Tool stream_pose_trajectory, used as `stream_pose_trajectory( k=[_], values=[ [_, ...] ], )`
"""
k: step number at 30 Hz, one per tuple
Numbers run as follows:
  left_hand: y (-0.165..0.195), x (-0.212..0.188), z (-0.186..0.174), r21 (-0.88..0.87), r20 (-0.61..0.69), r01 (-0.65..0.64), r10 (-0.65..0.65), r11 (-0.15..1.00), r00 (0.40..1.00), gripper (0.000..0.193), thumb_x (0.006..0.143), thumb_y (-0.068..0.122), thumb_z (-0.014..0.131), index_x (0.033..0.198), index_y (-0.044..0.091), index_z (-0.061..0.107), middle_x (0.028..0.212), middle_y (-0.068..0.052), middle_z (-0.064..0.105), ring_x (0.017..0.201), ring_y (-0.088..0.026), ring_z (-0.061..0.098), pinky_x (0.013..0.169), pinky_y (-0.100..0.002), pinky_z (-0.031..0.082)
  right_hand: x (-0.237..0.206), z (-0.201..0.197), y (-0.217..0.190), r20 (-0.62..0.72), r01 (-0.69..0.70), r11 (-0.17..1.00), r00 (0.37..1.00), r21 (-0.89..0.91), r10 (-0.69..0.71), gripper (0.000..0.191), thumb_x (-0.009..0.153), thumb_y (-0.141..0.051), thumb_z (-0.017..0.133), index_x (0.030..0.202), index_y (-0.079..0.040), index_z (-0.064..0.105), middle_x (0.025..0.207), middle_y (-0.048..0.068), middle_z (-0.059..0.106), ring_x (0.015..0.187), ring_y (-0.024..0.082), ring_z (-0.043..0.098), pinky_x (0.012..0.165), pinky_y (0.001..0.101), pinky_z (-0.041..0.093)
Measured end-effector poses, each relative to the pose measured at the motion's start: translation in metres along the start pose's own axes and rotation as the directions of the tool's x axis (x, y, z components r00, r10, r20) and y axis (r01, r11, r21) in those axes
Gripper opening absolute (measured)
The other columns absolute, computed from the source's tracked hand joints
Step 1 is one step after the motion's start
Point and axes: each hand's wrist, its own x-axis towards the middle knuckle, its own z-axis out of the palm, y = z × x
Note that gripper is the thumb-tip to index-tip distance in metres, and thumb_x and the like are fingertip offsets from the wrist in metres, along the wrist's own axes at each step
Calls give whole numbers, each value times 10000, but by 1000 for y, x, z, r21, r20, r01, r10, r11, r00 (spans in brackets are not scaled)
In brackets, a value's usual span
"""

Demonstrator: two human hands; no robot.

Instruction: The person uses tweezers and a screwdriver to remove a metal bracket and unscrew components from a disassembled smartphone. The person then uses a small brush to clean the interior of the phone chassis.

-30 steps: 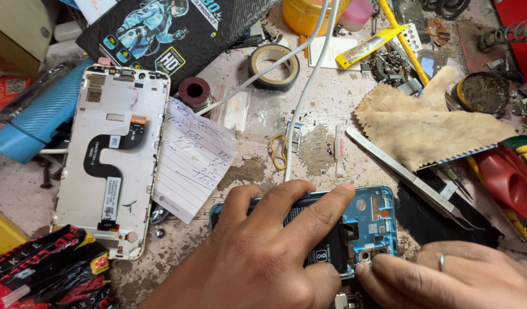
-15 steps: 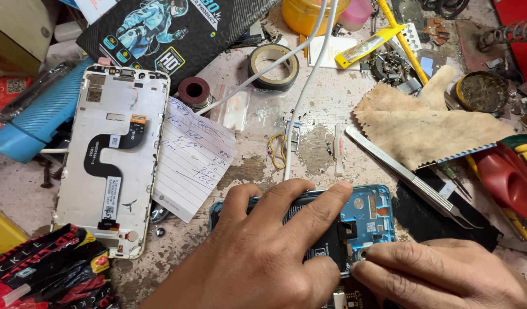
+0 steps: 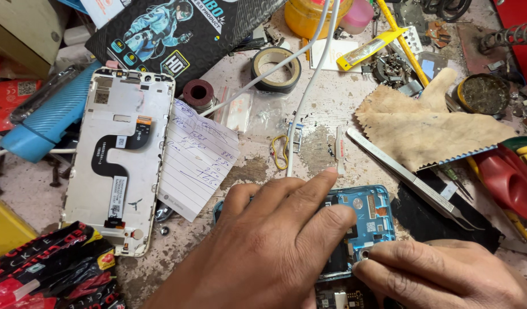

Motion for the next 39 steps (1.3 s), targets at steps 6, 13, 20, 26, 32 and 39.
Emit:
stream_pose_trajectory(
  k=[6, 13, 20, 26, 32, 39],
  values=[
    [1, -3, 2, -79, -7, 74, -75, 994, 997, 795, 647, 119, 725, 1398, -11, 497, 1388, -244, 586, 1252, -371, 586, 986, -561, 414, 8, -4, -4, -7, 52, 995, 999, -85, -53, 433, 835, -226, 718, 1219, -28, 721, 1158, 174, 719, 825, 229, 774, 664, 329, 602],
    [11, 4, -11, -96, 35, 125, -122, 987, 992, 887, 646, 142, 761, 1458, -46, 459, 1352, -229, 597, 1193, -369, 569, 964, -539, 408, 17, -13, -4, 11, 231, 961, 973, -148, -232, 408, 850, -186, 716, 1215, -4, 699, 1146, 188, 689, 862, 273, 769, 696, 336, 614],
    [21, 18, -18, -34, 286, 362, -338, 932, 897, 905, 658, 227, 794, 1451, -63, 466, 1174, -249, 572, 1125, -407, 569, 963, -506, 450, 10, -12, -13, -84, 200, 939, 969, -281, -231, 374, 826, -120, 708, 1189, -29, 705, 1146, 143, 698, 855, 250, 758, 706, 333, 605],
    [46, 49, -38, 42, 487, 469, -428, 882, 761, 440, 696, 194, 761, 1050, 8, 579, 1011, -186, 646, 1005, -357, 647, 879, -497, 501, 6, -14, -22, -93, 188, 950, 972, -250, -217, 396, 798, -86, 709, 1188, -20, 706, 1152, 158, 692, 792, 245, 720, 655, 335, 582],
    [51, 71, -43, 166, 606, 540, -517, 825, 604, 475, 632, 192, 796, 1014, 36, 560, 852, -173, 697, 828, -360, 713, 745, -464, 574, 5, -22, -28, -26, 138, 974, 989, -179, -145, 439, 781, -82, 710, 1213, -4, 707, 1154, 153, 695, 758, 232, 719, 609, 339, 581],
    [58, 75, -54, 148, 583, 710, -641, 688, 500, 512, 614, 305, 814, 975, 27, 581, 859, -168, 718, 811, -327, 733, 742, -427, 584, 3, -32, -30, -140, 78, 976, 984, -203, -108, 469, 737, -81, 724, 1205, -40, 725, 1173, 149, 687, 832, 211, 739, 676, 332, 587]
  ],
)
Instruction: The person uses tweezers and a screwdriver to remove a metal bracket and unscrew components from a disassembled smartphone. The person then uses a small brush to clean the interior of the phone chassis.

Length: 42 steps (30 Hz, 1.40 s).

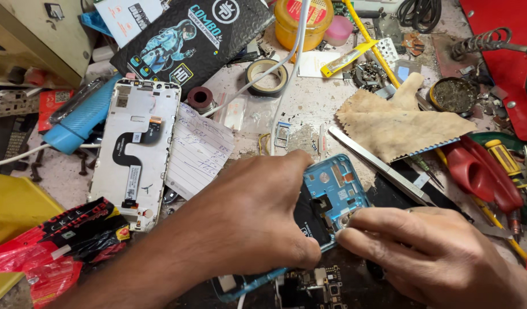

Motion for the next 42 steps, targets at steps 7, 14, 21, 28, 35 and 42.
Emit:
stream_pose_trajectory(
  k=[7, 14, 21, 28, 35, 42],
  values=[
    [-8, -6, 11, -105, -87, -18, 9, 994, 996, 530, 588, 361, 802, 964, 46, 602, 892, -194, 730, 855, -338, 733, 787, -428, 575, 0, 0, -3, -48, -79, 994, 995, 73, 83, 451, 729, -30, 704, 1178, -67, 729, 1167, 129, 682, 898, 196, 747, 712, 302, 599],
    [-15, -9, 19, -117, -133, -88, 73, 989, 988, 586, 610, 376, 803, 1038, 33, 595, 945, -203, 721, 929, -351, 731, 856, -429, 572, -8, 2, -5, -62, -112, 983, 991, 142, 122, 363, 759, -41, 777, 1119, -81, 759, 1135, 58, 655, 666, -7, 646, 522, 185, 482],
    [-10, -8, 18, -255, -155, -96, 57, 962, 986, 644, 533, 317, 775, 1088, 64, 568, 816, -162, 747, 751, -301, 774, 723, -397, 610, 7, 2, -14, -167, -164, 986, 972, 15, 164, 385, 726, -26, 717, 1089, -140, 773, 1119, 47, 607, 826, 98, 697, 681, 271, 564],
    [-11, -6, 18, -334, -204, -89, 20, 938, 979, 583, 520, 271, 762, 1045, 72, 601, 747, -153, 750, 686, -291, 769, 695, -393, 609, 20, 4, -16, -355, -408, 913, 851, 17, 387, 433, 661, -248, 931, 1040, -118, 767, 1035, 29, 660, 883, 122, 683, 728, 254, 573],
    [-15, 0, 19, -315, -180, -87, 30, 945, 983, 581, 522, 249, 759, 1030, 32, 576, 737, -168, 745, 682, -294, 770, 691, -385, 616, 7, 9, -6, -251, -397, 914, 879, 84, 405, 295, 742, -181, 901, 1010, -157, 780, 1021, -9, 679, 897, 105, 657, 712, 220, 575],
    [-19, 7, 18, -286, -120, -65, 32, 956, 992, 570, 541, 265, 775, 1001, 9, 557, 784, -184, 737, 718, -305, 769, 699, -391, 620, -1, 12, 2, -99, -351, 932, 928, 93, 360, 395, 685, -45, 795, 1056, -180, 796, 1093, 38, 675, 944, 136, 677, 754, 244, 591]
  ],
)
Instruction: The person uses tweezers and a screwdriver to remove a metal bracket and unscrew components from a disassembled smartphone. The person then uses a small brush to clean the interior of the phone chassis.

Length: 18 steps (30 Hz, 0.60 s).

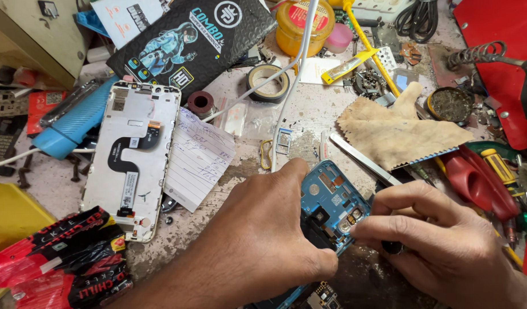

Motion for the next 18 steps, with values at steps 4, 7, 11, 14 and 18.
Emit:
stream_pose_trajectory(
  k=[4, 7, 11, 14, 18],
  values=[
    [-3, 3, 0, 38, 3, -9, 9, 999, 1000, 543, 554, 260, 781, 979, 2, 563, 814, -213, 724, 774, -343, 761, 748, -416, 608, -5, 1, 4, 57, -19, 997, 998, 69, 15, 420, 704, -11, 760, 1094, -165, 778, 1131, 63, 663, 957, 142, 696, 786, 249, 610],
    [-5, 6, 1, 65, -25, -63, 65, 996, 998, 547, 550, 234, 765, 997, -4, 558, 837, -240, 718, 838, -382, 748, 800, -443, 591, -9, 2, 9, 126, -18, 998, 992, 68, 9, 486, 732, 39, 697, 1170, -157, 779, 1153, 59, 676, 962, 136, 711, 787, 252, 606],
    [-10, 12, 1, 119, 38, -24, 19, 993, 999, 550, 589, 233, 752, 1033, -14, 540, 857, -256, 711, 875, -405, 741, 840, -468, 584, -8, 4, 18, 200, 18, 1000, 980, 17, -21, 511, 748, 38, 692, 1196, -184, 798, 1180, 69, 683, 933, 124, 706, 757, 241, 602],
    [-13, 15, 1, 161, 43, -62, 55, 985, 998, 555, 620, 233, 751, 1069, -15, 538, 865, -257, 716, 898, -418, 737, 873, -480, 573, -4, 6, 22, 207, 66, 998, 976, 20, -69, 496, 738, 23, 702, 1189, -171, 776, 1173, 78, 679, 924, 131, 718, 761, 254, 600],
    [-16, 17, 2, 156, 64, -60, 51, 986, 997, 549, 626, 221, 739, 1080, -14, 536, 860, -251, 720, 902, -419, 736, 879, -487, 570, 1, 10, 20, 163, 24, 996, 986, 81, -37, 524, 723, 44, 685, 1195, -168, 769, 1164, 60, 689, 967, 144, 733, 801, 270, 596]
  ],
)
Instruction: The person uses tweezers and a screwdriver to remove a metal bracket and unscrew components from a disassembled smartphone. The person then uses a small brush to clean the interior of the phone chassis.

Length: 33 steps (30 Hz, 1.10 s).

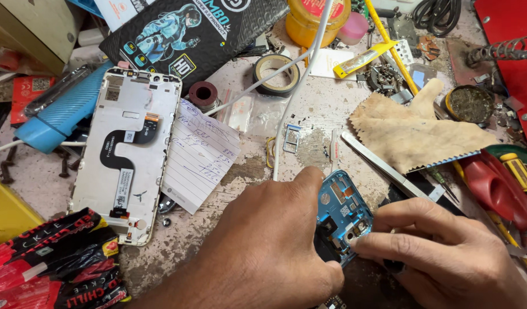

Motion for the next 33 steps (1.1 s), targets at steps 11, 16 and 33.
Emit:
stream_pose_trajectory(
  k=[11, 16, 33],
  values=[
    [-3, -3, 6, 22, -62, -28, 29, 999, 998, 478, 651, 215, 752, 1031, -3, 561, 864, -247, 713, 920, -432, 715, 847, -514, 560, 8, 0, -8, 129, 36, 996, 991, -78, -26, 538, 713, 6, 702, 1221, -168, 737, 1188, 98, 681, 973, 217, 754, 761, 298, 603],
    [-6, -3, 9, 31, -100, -78, 81, 996, 992, 501, 635, 223, 758, 1027, -17, 557, 852, -261, 709, 913, -439, 714, 854, -509, 557, 10, 0, -12, 159, -42, 999, 986, -33, 47, 525, 736, 6, 701, 1237, -150, 735, 1173, 66, 702, 953, 201, 767, 754, 295, 615],
    [-5, -4, 13, 57, -106, -83, 89, 995, 990, 484, 639, 199, 745, 1021, -30, 557, 856, -274, 705, 917, -451, 710, 872, -518, 552, 14, -2, -21, 91, 81, 995, 993, -53, -76, 476, 754, -3, 696, 1211, -134, 726, 1181, 107, 701, 968, 245, 755, 763, 297, 609]
  ],
)
